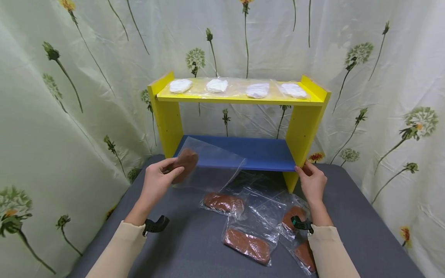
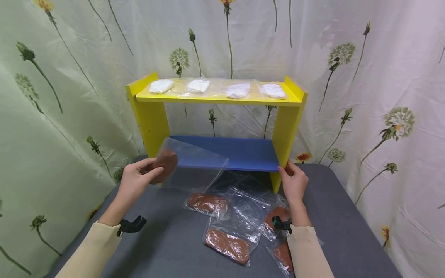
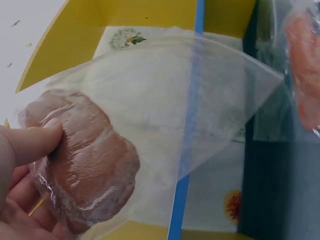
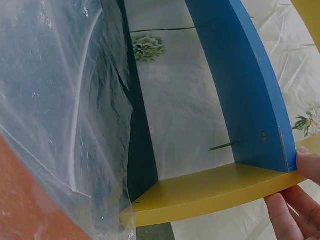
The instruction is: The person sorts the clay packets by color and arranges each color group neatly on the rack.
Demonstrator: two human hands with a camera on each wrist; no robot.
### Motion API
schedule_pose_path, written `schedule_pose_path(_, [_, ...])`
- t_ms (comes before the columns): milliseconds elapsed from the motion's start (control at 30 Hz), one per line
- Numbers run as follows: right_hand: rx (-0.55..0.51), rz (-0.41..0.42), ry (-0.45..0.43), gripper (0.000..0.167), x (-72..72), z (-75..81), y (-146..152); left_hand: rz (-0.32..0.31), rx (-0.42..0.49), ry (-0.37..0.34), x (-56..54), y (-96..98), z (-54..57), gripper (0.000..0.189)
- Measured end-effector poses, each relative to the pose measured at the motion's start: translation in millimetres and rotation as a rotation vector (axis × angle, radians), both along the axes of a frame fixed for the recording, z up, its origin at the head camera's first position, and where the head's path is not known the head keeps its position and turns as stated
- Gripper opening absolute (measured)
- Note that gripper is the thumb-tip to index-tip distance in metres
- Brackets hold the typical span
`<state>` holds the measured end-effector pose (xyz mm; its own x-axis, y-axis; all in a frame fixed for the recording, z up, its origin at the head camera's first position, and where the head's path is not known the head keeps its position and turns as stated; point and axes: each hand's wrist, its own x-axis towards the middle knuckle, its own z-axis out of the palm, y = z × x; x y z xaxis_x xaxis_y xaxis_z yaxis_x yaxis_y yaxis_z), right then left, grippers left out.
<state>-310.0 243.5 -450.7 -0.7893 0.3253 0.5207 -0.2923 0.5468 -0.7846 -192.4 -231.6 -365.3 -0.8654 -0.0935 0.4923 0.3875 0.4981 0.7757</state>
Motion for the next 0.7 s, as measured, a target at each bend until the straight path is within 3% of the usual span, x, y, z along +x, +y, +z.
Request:
schedule_pose_path(233, [0.021,-0.006,0.018,0.043,-0.4,0.4,-0.7,0.008,0.113,-0.017,-31.6,0.9,5.6,0.039])
schedule_pose_path(467, [0.011,0.002,0.03,0.041,-1.9,-0.6,-1.6,0.079,0.169,0.023,-61.4,6.2,7.8,0.036])
schedule_pose_path(700, [0.0,0.005,0.031,0.041,-2.1,0.5,0.0,0.183,0.161,0.039,-90.8,8.4,-4.3,0.027])
